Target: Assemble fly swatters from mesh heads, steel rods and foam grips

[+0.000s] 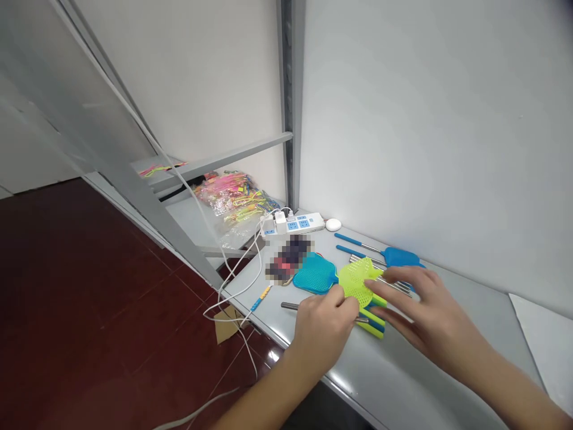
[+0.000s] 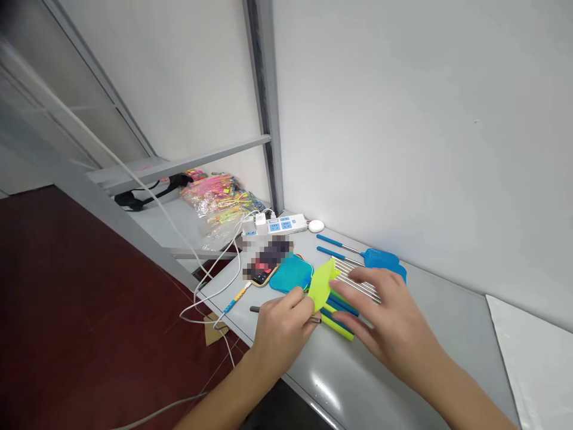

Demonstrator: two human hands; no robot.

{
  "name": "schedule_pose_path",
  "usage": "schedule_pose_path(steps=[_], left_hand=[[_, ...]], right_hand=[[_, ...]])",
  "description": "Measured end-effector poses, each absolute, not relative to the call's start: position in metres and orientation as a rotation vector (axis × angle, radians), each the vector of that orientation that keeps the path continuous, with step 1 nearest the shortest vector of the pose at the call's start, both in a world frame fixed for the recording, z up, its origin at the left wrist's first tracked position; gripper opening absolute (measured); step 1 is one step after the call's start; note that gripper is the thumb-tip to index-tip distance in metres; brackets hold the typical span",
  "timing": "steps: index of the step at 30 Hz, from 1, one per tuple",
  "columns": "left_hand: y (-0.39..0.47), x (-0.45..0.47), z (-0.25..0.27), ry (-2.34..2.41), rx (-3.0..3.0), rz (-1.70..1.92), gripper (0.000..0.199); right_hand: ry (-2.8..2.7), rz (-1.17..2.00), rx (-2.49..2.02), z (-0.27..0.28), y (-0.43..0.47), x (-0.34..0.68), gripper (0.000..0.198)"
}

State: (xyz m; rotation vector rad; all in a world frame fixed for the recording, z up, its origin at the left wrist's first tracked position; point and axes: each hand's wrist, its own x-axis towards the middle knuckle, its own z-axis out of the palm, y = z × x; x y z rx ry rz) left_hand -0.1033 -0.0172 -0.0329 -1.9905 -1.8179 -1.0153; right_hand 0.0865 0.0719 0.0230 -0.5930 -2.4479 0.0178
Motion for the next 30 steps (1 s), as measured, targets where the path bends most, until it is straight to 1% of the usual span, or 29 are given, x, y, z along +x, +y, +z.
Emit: schedule_pose_path(steps=[2, 5, 8, 9, 11, 14, 17, 19, 23, 25, 27, 30], left_hand=[[-0.018, -0.108, -0.034, -1.787, -2.024, -0.918, 0.020], [-0.019, -0.117, -0.038, -1.816, -2.038, -0.833, 0.021], [-0.020, -0.125, -0.043, -1.846, -1.943, -0.961, 0.013], [-0.021, -0.126, -0.044, -1.831, -1.913, -1.036, 0.014], [-0.024, -0.128, -0.047, -1.760, -1.908, -1.158, 0.029], [-0.030, -0.124, -0.050, -1.640, -1.985, -1.213, 0.051], [-0.035, -0.119, -0.056, -1.615, -2.008, -1.218, 0.065], [-0.036, -0.117, -0.061, -1.627, -2.028, -1.228, 0.069], [-0.035, -0.121, -0.066, -1.639, -2.076, -1.270, 0.067], [-0.034, -0.123, -0.066, -1.623, -2.087, -1.287, 0.065], [-0.033, -0.121, -0.065, -1.587, -2.093, -1.310, 0.063], [-0.032, -0.111, -0.061, -1.502, -2.084, -1.393, 0.057]], right_hand=[[-2.576, -0.146, -0.421, 0.023, 0.075, 0.078, 0.034], [-2.652, -0.300, -0.223, 0.016, 0.085, 0.070, 0.037], [-2.676, -0.333, -0.123, 0.004, 0.101, 0.061, 0.036], [-2.676, -0.335, -0.106, -0.001, 0.106, 0.057, 0.035], [-2.682, -0.365, -0.085, -0.011, 0.114, 0.045, 0.033], [-2.747, -0.415, -0.131, -0.025, 0.116, 0.023, 0.030], [-2.818, -0.371, -0.223, -0.036, 0.109, 0.004, 0.029], [-2.840, -0.350, -0.247, -0.042, 0.105, -0.003, 0.029], [-2.879, -0.306, -0.267, -0.046, 0.102, -0.007, 0.031], [-2.900, -0.249, -0.308, -0.044, 0.102, -0.006, 0.029], [-2.906, -0.168, -0.368, -0.040, 0.100, -0.003, 0.025], [-2.864, 0.018, -0.427, -0.029, 0.094, 0.008, 0.029]])
